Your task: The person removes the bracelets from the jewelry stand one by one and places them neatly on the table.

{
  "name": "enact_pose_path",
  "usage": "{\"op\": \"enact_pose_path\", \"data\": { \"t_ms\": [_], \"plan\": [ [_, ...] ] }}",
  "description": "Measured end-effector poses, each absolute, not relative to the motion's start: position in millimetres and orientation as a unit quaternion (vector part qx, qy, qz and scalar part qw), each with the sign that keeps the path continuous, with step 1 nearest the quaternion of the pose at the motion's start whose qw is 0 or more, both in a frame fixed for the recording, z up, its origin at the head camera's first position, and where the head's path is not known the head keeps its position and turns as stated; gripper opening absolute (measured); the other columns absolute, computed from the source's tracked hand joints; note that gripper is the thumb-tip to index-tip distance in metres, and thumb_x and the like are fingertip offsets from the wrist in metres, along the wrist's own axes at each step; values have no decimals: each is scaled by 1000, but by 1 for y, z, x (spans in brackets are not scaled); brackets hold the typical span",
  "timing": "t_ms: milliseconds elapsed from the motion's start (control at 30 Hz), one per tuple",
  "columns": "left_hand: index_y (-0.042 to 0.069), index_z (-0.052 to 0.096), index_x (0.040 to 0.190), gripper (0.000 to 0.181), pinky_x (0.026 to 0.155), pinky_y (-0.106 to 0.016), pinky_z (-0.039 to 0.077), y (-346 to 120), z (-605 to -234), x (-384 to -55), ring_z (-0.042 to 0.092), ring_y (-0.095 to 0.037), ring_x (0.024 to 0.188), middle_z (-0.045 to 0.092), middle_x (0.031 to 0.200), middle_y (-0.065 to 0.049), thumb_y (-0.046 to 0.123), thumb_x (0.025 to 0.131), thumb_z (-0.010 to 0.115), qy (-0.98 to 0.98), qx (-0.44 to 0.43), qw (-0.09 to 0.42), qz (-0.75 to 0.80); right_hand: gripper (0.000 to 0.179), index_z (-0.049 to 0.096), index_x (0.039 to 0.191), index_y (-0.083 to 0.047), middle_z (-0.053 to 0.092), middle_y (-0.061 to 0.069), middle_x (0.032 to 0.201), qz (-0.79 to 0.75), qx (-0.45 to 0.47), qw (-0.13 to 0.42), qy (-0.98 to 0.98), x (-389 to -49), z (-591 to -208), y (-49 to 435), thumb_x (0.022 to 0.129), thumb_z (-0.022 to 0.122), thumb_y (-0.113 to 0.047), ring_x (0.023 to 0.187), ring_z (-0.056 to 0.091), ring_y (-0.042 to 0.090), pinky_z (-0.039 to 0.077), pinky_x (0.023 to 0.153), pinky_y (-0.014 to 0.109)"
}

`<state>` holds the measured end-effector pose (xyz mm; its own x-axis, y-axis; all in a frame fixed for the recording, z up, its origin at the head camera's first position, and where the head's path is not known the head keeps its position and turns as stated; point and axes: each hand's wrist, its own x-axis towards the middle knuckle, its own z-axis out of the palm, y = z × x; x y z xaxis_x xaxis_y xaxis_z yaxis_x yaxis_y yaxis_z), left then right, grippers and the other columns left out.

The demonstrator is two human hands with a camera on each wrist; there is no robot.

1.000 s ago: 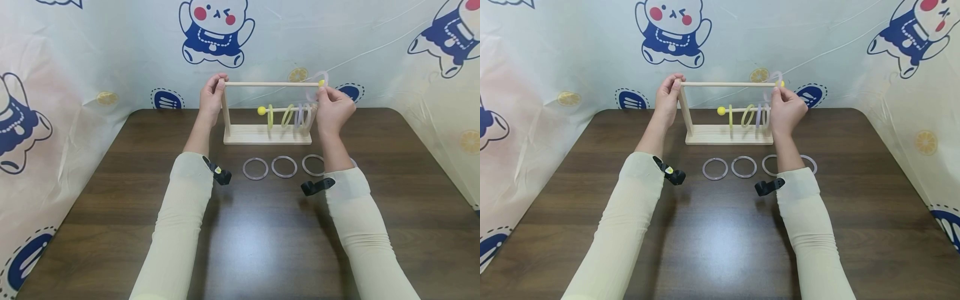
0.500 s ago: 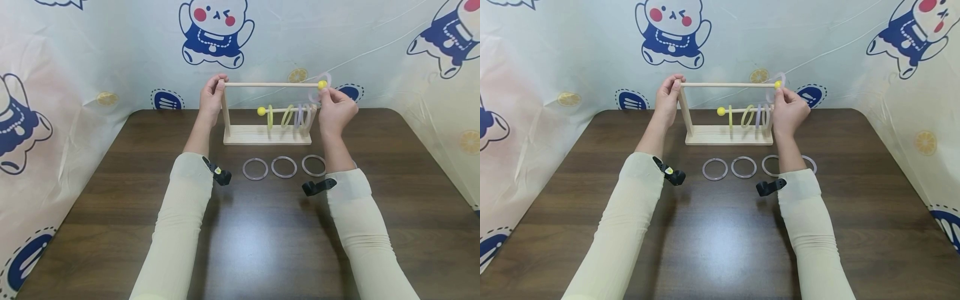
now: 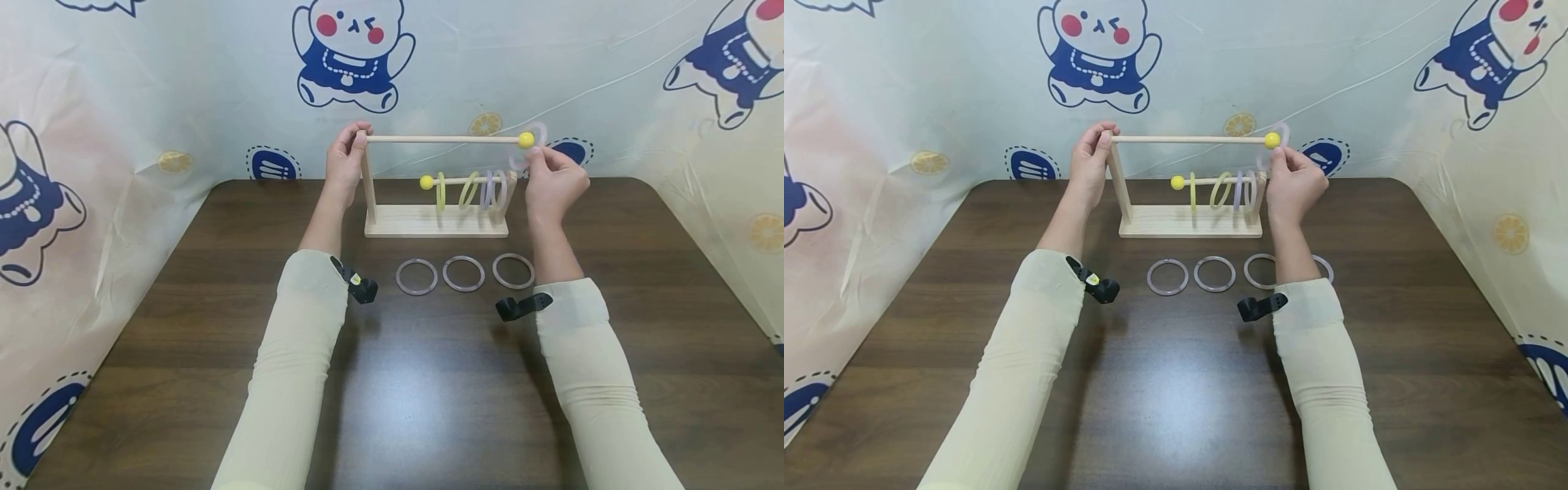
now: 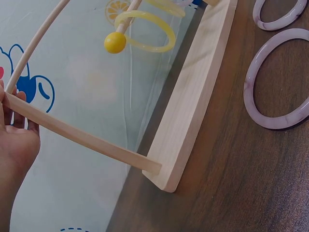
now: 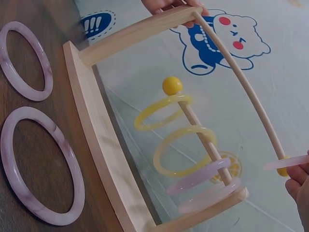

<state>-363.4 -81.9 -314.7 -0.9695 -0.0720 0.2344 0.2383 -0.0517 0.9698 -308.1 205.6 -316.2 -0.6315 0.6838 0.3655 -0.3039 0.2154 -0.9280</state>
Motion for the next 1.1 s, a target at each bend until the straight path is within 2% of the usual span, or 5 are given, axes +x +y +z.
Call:
{"op": "enact_pose_path", "data": {
  "t_ms": [233, 533, 800, 933, 1100],
  "plan": [
    [10, 57, 119, 32, 92, -20, 35, -82, -315, -364, 47, -12, 111, 57, 119, -1, 26, 93, 51, -685, -62, 113, -717, 10, 75, 84, -3, 70, 6, 83, 609, -149, 404, -666, -307, -317, 209, 82, 66, -8, 72, 61, 11, 47, 64, 19],
    [12, 59, 116, 28, 91, -21, 36, -82, -316, -365, 47, -13, 110, 58, 119, -1, 25, 93, 51, -680, -62, 112, -722, 10, 75, 78, -2, 69, 2, 72, 605, -147, 421, -659, -309, -321, 214, 80, 66, -6, 65, 59, 9, 45, 60, 18],
    [10, 55, 122, 35, 94, -22, 35, -81, -315, -364, 46, -12, 113, 57, 121, 1, 28, 93, 50, -684, -56, 102, -720, 10, 74, 74, -1, 64, -2, 66, 617, -154, 427, -643, -300, -317, 211, 79, 66, -2, 61, 55, 7, 42, 60, 18],
    [11, 57, 120, 32, 93, -21, 35, -81, -315, -364, 47, -12, 112, 57, 120, 0, 27, 93, 50, -684, -59, 108, -719, 15, 73, 70, -1, 65, -2, 69, 623, -152, 425, -639, -292, -312, 207, 81, 63, 1, 66, 57, 7, 43, 62, 18],
    [11, 59, 117, 29, 91, -20, 36, -82, -315, -364, 48, -13, 111, 58, 119, -1, 25, 93, 51, -682, -63, 116, -719, 13, 74, 71, -3, 66, -2, 71, 624, -155, 417, -642, -299, -321, 216, 81, 65, -3, 73, 60, 9, 44, 62, 19]
  ]
}}
